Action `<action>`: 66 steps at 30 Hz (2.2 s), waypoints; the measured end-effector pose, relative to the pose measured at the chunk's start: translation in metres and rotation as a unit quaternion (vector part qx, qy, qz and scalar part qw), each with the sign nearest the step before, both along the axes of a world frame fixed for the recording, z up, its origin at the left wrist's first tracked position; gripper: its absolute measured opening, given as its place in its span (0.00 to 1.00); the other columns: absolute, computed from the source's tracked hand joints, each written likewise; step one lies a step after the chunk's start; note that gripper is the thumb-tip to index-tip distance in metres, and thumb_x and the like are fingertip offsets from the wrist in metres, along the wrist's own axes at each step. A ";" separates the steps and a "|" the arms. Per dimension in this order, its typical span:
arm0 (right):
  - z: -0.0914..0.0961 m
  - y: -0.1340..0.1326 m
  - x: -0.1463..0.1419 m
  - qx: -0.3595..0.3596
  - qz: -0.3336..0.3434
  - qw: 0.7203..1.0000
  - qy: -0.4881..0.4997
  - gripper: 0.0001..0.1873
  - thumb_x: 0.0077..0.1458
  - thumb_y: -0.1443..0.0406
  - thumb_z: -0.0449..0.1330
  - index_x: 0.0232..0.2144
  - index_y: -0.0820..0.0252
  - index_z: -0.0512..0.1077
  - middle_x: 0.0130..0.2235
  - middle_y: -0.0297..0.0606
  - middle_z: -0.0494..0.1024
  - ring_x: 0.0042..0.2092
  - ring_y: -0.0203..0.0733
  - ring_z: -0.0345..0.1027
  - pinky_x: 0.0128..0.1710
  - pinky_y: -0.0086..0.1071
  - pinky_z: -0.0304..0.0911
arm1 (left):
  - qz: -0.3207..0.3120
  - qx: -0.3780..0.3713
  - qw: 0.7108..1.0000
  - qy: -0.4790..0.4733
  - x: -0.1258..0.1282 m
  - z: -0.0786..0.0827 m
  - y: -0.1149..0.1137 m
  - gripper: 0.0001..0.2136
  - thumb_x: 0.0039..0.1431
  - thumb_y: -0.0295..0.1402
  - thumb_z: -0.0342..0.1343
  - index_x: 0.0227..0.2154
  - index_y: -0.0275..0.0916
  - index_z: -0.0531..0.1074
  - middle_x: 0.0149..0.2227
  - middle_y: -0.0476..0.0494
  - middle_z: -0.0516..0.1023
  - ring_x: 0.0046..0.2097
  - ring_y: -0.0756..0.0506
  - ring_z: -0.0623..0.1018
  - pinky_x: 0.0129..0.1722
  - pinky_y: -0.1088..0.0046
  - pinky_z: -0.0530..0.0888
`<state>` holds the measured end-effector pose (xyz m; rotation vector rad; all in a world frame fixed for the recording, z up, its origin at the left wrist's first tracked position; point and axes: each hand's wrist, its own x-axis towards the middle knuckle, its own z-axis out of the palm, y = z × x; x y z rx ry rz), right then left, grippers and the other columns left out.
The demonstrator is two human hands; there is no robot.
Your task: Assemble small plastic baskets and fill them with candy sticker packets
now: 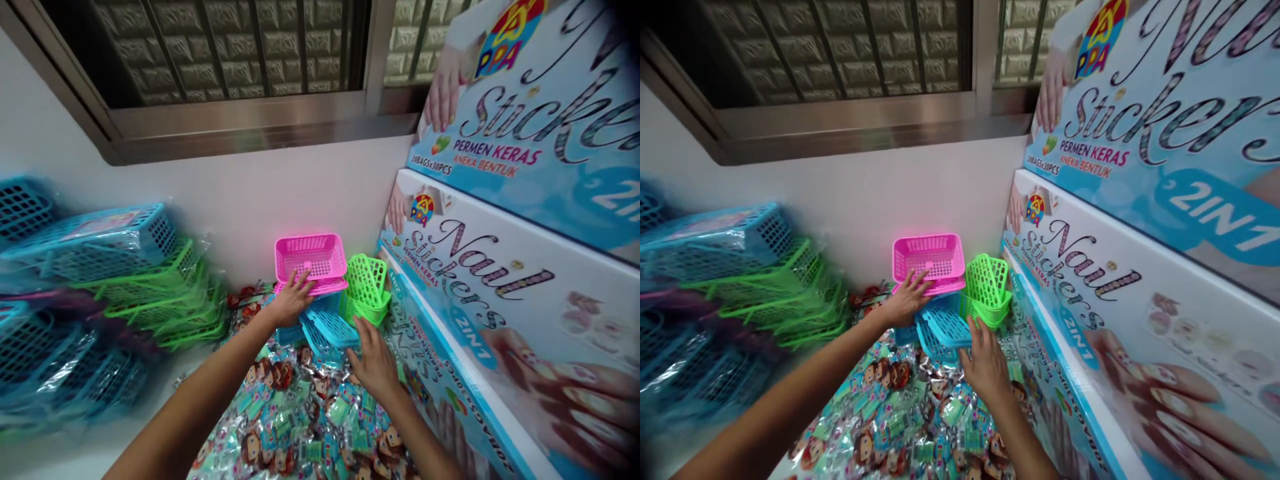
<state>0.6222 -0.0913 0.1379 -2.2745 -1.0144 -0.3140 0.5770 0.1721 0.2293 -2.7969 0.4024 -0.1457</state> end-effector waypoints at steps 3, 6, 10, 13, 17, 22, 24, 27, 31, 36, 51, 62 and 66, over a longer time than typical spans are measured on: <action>-0.008 0.002 0.009 -0.057 0.000 0.998 -0.020 0.18 0.59 0.67 0.47 0.49 0.62 0.68 0.46 0.46 0.74 0.48 0.50 0.65 0.48 0.43 0.62 | -0.054 -0.024 0.998 0.010 -0.011 -0.001 0.007 0.36 0.43 0.34 0.62 0.58 0.41 0.58 0.65 0.30 0.48 0.65 0.27 0.40 0.59 0.40 0.41; -0.011 -0.003 0.020 -0.054 -0.036 0.997 -0.041 0.17 0.61 0.66 0.46 0.47 0.64 0.70 0.42 0.45 0.76 0.44 0.48 0.66 0.45 0.41 0.62 | -0.081 -0.043 0.996 -0.007 -0.028 -0.006 0.009 0.37 0.49 0.33 0.59 0.62 0.46 0.51 0.66 0.29 0.43 0.66 0.29 0.41 0.59 0.40 0.41; 0.001 -0.021 0.032 -0.003 -0.036 0.994 -0.100 0.16 0.61 0.64 0.48 0.46 0.63 0.70 0.44 0.44 0.75 0.47 0.49 0.63 0.48 0.42 0.60 | -0.026 -0.057 0.998 -0.021 -0.048 -0.017 0.002 0.41 0.49 0.31 0.58 0.63 0.50 0.43 0.66 0.31 0.41 0.66 0.31 0.41 0.59 0.40 0.39; 0.008 -0.039 0.040 0.017 -0.031 0.993 -0.113 0.16 0.61 0.64 0.48 0.46 0.62 0.70 0.43 0.44 0.75 0.47 0.48 0.63 0.49 0.43 0.59 | 0.006 -0.067 0.998 -0.008 -0.058 -0.025 -0.005 0.43 0.48 0.28 0.57 0.64 0.51 0.41 0.67 0.33 0.38 0.66 0.30 0.40 0.59 0.40 0.40; 0.001 -0.058 0.041 -0.014 0.008 0.997 -0.081 0.16 0.61 0.62 0.48 0.46 0.60 0.70 0.42 0.43 0.75 0.45 0.49 0.65 0.47 0.43 0.61 | -0.015 -0.074 0.996 0.039 -0.071 -0.030 -0.013 0.45 0.45 0.24 0.57 0.64 0.50 0.40 0.67 0.35 0.34 0.66 0.30 0.39 0.59 0.42 0.40; -0.014 -0.075 0.029 -0.006 0.022 0.999 -0.043 0.18 0.61 0.61 0.49 0.49 0.60 0.68 0.43 0.43 0.75 0.46 0.48 0.65 0.47 0.42 0.62 | -0.025 -0.136 0.989 0.048 -0.082 -0.023 -0.018 0.43 0.43 0.31 0.57 0.63 0.44 0.46 0.67 0.35 0.42 0.66 0.33 0.46 0.61 0.44 0.43; -0.018 -0.081 0.024 0.018 0.016 0.999 -0.021 0.19 0.62 0.61 0.47 0.51 0.60 0.67 0.45 0.43 0.75 0.47 0.47 0.65 0.48 0.42 0.61 | 0.006 -0.162 0.987 0.019 -0.076 -0.019 -0.017 0.36 0.47 0.33 0.55 0.61 0.43 0.53 0.66 0.38 0.49 0.65 0.37 0.51 0.62 0.51 0.48; -0.022 -0.083 0.020 0.060 -0.051 0.997 0.022 0.19 0.62 0.59 0.45 0.44 0.61 0.70 0.42 0.45 0.75 0.45 0.47 0.66 0.46 0.41 0.62 | 0.106 -0.177 0.977 -0.045 -0.053 -0.011 -0.010 0.27 0.55 0.28 0.46 0.60 0.37 0.57 0.64 0.36 0.54 0.64 0.40 0.54 0.62 0.56 0.53; -0.027 -0.077 0.021 0.050 -0.155 0.980 0.112 0.21 0.59 0.53 0.45 0.31 0.60 0.70 0.32 0.44 0.74 0.35 0.47 0.68 0.37 0.38 0.64 | 0.203 -0.183 0.961 -0.042 -0.013 -0.004 0.008 0.23 0.59 0.25 0.42 0.59 0.31 0.57 0.59 0.29 0.63 0.60 0.39 0.62 0.57 0.55 0.60; -0.038 -0.067 0.020 0.063 -0.177 0.970 0.157 0.25 0.54 0.57 0.48 0.51 0.65 0.65 0.47 0.52 0.72 0.43 0.49 0.70 0.44 0.40 0.64 | 0.251 -0.188 0.947 0.073 0.010 -0.005 0.030 0.17 0.61 0.39 0.49 0.49 0.35 0.68 0.42 0.39 0.76 0.42 0.45 0.76 0.42 0.61 0.73; -0.069 -0.081 -0.001 -0.026 -0.162 0.935 0.316 0.09 0.43 0.62 0.54 0.24 0.56 0.74 0.26 0.40 0.78 0.34 0.48 0.72 0.30 0.33 0.62 | 0.224 -0.286 0.932 -0.005 -0.016 0.007 0.020 0.12 0.61 0.35 0.47 0.34 0.34 0.74 0.33 0.44 0.76 0.35 0.49 0.73 0.37 0.73 0.67; -0.059 -0.103 -0.032 -0.072 -0.210 0.895 0.387 0.10 0.40 0.67 0.52 0.12 0.59 0.68 0.16 0.37 0.71 0.24 0.43 0.68 0.25 0.30 0.58 | 0.298 -0.357 0.852 -0.239 -0.120 0.027 0.009 0.13 0.62 0.34 0.42 0.34 0.35 0.71 0.31 0.41 0.76 0.33 0.46 0.73 0.33 0.72 0.65; -0.030 -0.091 -0.075 -0.045 -0.266 0.903 0.335 0.15 0.48 0.61 0.52 0.31 0.65 0.74 0.22 0.44 0.75 0.30 0.50 0.71 0.28 0.35 0.61 | 0.299 -0.361 0.838 -0.282 -0.196 0.031 -0.004 0.12 0.63 0.35 0.42 0.33 0.36 0.68 0.32 0.41 0.74 0.35 0.45 0.73 0.36 0.70 0.66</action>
